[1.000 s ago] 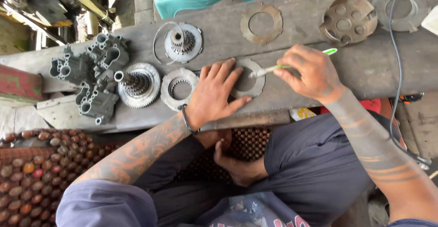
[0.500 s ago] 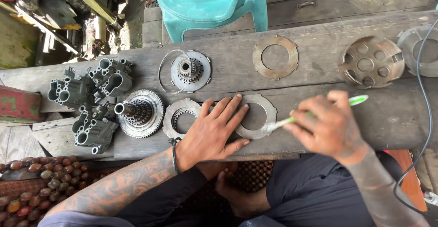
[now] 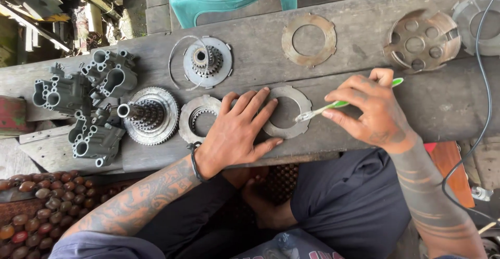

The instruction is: Cleaning motorcycle clutch plates using a toothbrush and cleaning solution on a wooden workbench.

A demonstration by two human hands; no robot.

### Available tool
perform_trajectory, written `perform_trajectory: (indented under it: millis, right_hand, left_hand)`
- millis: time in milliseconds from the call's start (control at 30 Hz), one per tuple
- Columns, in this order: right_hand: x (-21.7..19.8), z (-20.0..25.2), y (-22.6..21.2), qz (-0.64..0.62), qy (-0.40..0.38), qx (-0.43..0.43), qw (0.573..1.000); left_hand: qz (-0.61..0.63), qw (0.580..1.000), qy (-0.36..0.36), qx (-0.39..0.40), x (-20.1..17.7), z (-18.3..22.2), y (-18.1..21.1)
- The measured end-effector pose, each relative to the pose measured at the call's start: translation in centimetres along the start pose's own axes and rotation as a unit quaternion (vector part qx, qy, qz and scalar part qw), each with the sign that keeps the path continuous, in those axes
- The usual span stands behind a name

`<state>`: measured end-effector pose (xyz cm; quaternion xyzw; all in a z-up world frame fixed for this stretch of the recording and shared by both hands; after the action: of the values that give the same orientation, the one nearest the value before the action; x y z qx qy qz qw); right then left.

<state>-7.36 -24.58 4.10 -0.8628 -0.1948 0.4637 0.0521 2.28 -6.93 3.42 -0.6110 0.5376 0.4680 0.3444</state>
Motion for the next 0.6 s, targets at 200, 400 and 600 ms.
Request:
perform_trajectory:
  millis: [200, 400, 600]
  right_hand:
    - [0.0, 0.2, -3.4, 0.099, 0.001, -0.094, 0.991]
    - [-0.8, 0.4, -0.3, 0.172, 0.027, -0.019, 0.984]
    - [0.9, 0.0, -0.6, 0.119, -0.032, -0.055, 0.991]
  left_hand:
    - [-0.050, 0.997, 0.050, 0.011, -1.3, 0.4, 0.6]
    - [-0.064, 0.997, -0.007, 0.052, -0.3, 2.5, 2.8]
    - [-0.064, 0.988, -0.028, 0.136, 1.3, 4.5, 2.3]
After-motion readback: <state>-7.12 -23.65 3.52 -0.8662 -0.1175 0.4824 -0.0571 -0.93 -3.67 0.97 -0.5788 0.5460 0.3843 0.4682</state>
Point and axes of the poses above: each hand's wrist, its own z-axis away from the middle knuckle, its own x-axis out of the palm, y = z × x, the point moved 9 cm from there along -z, towards the middle knuckle, and after that the axes turned 4 degrees about -x, right-handed, at the moved point
